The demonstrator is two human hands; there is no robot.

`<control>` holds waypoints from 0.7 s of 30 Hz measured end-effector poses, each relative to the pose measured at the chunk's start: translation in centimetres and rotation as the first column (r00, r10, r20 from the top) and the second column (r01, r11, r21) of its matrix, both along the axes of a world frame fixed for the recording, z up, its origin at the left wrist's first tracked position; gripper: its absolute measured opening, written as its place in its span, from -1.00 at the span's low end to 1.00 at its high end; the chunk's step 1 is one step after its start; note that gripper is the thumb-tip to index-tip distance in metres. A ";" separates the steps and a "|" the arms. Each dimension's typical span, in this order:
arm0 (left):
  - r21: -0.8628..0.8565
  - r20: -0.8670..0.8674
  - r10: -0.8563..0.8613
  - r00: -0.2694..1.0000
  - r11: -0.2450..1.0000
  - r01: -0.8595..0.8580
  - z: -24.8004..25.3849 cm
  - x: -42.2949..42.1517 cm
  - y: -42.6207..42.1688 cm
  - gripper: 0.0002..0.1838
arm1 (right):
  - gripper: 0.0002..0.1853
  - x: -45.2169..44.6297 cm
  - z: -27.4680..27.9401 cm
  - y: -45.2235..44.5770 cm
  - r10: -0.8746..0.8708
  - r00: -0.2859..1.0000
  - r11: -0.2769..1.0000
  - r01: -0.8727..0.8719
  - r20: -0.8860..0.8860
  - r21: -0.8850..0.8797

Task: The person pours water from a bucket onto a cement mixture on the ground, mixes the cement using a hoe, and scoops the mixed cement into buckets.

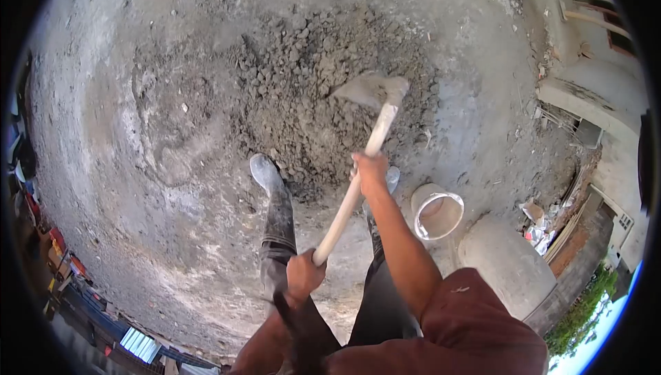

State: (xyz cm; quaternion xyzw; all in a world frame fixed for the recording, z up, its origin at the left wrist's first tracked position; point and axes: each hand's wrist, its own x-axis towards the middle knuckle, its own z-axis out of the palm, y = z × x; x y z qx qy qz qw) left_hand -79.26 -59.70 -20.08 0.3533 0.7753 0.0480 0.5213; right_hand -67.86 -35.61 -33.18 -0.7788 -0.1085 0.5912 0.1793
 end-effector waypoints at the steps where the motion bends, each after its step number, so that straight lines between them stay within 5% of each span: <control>1: -0.004 0.123 0.029 0.992 1.000 -0.029 0.8 -0.8 -0.5 -0.72 | -0.82 -0.3 3.0 0.5 -0.015 1.000 0.996 0.014 0.013 0.088; 4: 0.064 0.232 -0.085 0.969 0.995 0.072 1.5 -2.4 -3.1 -0.75 | -0.82 2.0 8.7 -2.8 -0.098 0.993 0.968 0.080 0.066 0.238; 7: 0.052 0.178 -0.169 0.969 0.985 0.162 2.4 -4.1 -3.3 -0.72 | -0.82 2.3 11.5 -3.6 -0.227 0.964 0.960 0.198 0.139 0.198; 9: -0.028 0.129 -0.184 0.974 0.982 0.189 2.9 -5.2 -3.1 -0.72 | -0.83 2.2 7.0 -5.5 -0.197 0.974 0.974 0.182 0.115 0.133; 13: -0.142 -0.100 -0.234 0.967 0.965 0.219 2.1 -3.3 -2.4 -0.73 | -0.80 0.6 -4.8 -8.2 -0.214 0.977 0.941 0.213 0.025 -0.264; 16: -0.184 -0.184 -0.232 0.955 0.963 0.199 2.7 -0.8 -2.3 -0.72 | -0.86 2.8 -3.4 -8.1 -0.282 0.952 0.940 0.249 -0.122 -0.232; 18: 0.016 -0.198 -0.272 0.942 0.960 0.281 2.7 0.8 -4.3 -0.71 | -0.85 5.2 -0.7 -6.1 -0.289 0.952 0.952 0.275 -0.103 -0.132; 19: -0.159 0.036 -0.214 0.976 0.963 0.217 3.9 1.6 -1.1 -0.69 | -0.85 7.0 1.4 -5.3 -0.280 0.958 0.959 0.277 -0.066 -0.056; 21: -0.114 0.281 -0.324 0.904 0.924 0.366 1.4 5.0 -0.3 -0.62 | -0.76 12.5 4.5 -2.0 -0.210 0.978 0.973 0.207 0.018 0.102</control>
